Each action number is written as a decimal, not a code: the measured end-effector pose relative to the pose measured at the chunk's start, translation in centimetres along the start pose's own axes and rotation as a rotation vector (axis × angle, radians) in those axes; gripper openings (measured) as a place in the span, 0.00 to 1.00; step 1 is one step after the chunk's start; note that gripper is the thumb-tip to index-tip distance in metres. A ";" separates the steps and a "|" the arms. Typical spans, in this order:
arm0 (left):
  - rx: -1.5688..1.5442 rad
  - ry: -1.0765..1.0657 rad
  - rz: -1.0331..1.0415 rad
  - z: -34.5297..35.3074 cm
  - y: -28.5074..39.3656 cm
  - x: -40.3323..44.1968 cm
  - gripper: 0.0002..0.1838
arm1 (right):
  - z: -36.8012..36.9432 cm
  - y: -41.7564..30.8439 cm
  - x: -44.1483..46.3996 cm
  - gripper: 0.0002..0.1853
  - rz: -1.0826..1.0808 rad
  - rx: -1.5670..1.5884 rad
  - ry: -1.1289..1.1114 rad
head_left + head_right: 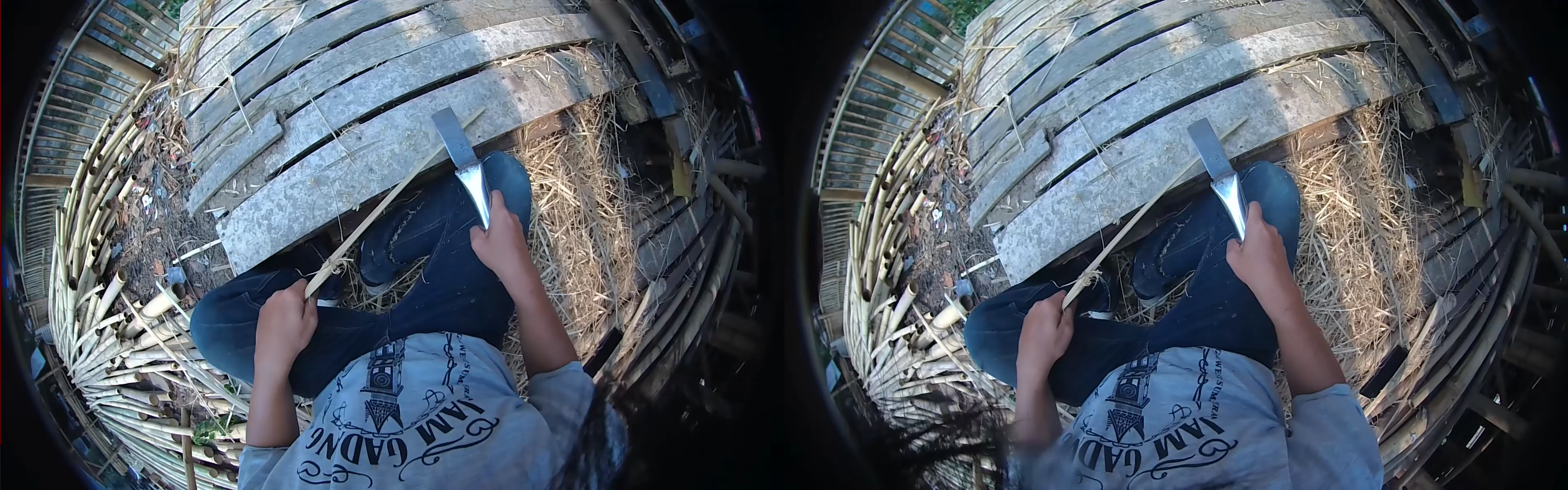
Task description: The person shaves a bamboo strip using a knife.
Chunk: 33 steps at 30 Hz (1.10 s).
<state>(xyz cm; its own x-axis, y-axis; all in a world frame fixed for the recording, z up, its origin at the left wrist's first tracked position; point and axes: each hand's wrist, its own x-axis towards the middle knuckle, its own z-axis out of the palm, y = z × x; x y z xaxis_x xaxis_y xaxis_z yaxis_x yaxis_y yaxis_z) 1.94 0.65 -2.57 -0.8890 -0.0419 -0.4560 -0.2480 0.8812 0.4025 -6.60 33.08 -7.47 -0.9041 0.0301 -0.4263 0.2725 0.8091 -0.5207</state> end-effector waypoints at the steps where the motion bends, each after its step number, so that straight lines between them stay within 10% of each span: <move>1: 0.014 0.008 -0.006 0.1 0.0 0.0 0.10 | 0.5 -0.4 -0.4 0.20 -0.009 -0.021 0.003; 33: 0.046 0.015 -0.001 0.2 -0.9 -0.1 0.09 | 3.4 -3.7 -3.8 0.26 -0.153 -0.064 -0.099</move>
<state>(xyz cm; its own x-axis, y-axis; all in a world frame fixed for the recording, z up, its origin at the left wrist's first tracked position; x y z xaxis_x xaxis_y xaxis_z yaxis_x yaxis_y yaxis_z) 2.30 -0.06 -3.06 -0.8946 -0.0495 -0.4442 -0.2313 0.9017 0.3654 -3.06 27.92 -6.45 -0.8959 -0.1513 -0.4178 0.1101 0.8354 -0.5386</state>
